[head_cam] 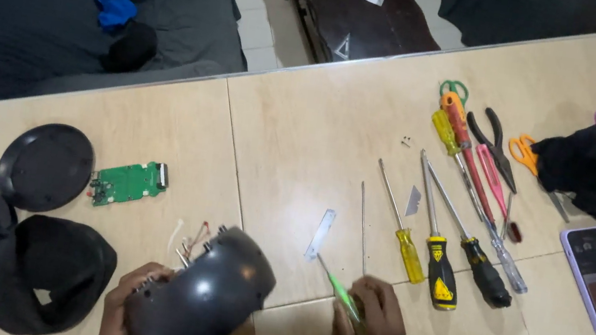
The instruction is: The person is using different screwdrivers to remove internal screws from a black plastic electronic device housing on a workbench.
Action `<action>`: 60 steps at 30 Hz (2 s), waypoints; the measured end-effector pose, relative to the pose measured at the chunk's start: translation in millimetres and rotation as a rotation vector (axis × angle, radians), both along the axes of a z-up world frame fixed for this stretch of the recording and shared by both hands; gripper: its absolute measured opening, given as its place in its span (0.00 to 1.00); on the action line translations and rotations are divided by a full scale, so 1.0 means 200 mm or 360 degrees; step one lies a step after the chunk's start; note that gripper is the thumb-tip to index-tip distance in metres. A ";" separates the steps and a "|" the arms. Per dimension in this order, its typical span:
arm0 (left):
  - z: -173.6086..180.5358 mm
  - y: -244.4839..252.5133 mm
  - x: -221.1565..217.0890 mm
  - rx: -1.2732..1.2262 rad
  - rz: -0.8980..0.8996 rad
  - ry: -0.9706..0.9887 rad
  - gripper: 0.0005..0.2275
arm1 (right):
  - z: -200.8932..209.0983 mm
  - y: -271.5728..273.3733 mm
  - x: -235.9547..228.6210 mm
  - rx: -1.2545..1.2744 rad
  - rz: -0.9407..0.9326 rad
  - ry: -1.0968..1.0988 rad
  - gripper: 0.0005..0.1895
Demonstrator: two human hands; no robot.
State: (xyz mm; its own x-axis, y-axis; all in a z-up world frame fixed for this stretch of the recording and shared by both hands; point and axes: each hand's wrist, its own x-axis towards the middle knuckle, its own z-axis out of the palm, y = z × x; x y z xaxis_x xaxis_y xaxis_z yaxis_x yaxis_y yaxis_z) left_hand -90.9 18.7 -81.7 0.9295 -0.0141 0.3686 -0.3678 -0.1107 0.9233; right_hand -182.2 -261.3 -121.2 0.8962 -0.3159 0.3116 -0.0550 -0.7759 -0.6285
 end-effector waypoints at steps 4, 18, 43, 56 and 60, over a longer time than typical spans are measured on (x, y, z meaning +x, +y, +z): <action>0.18 -0.20 -0.04 -0.0074 0.0358 0.0184 0.16 | 0.16 -0.02 0.06 0.0093 -0.0089 -0.0103 0.13; 0.18 -0.17 0.00 0.0346 0.0083 0.0016 0.42 | 0.02 -0.23 0.19 0.0114 -0.0502 0.0845 0.08; 0.22 -0.30 0.14 0.0016 -0.0530 -0.0013 0.35 | 0.29 -0.29 0.39 -0.0517 -0.0264 0.1901 0.15; 0.21 -0.33 0.12 -0.0271 -0.0687 0.0012 0.31 | 0.17 -0.33 0.35 -0.0500 -0.0251 0.1867 0.19; 0.19 -0.33 0.13 -0.0289 -0.0700 0.0035 0.32 | 0.05 -0.42 0.22 -0.0352 -0.0429 0.1322 0.18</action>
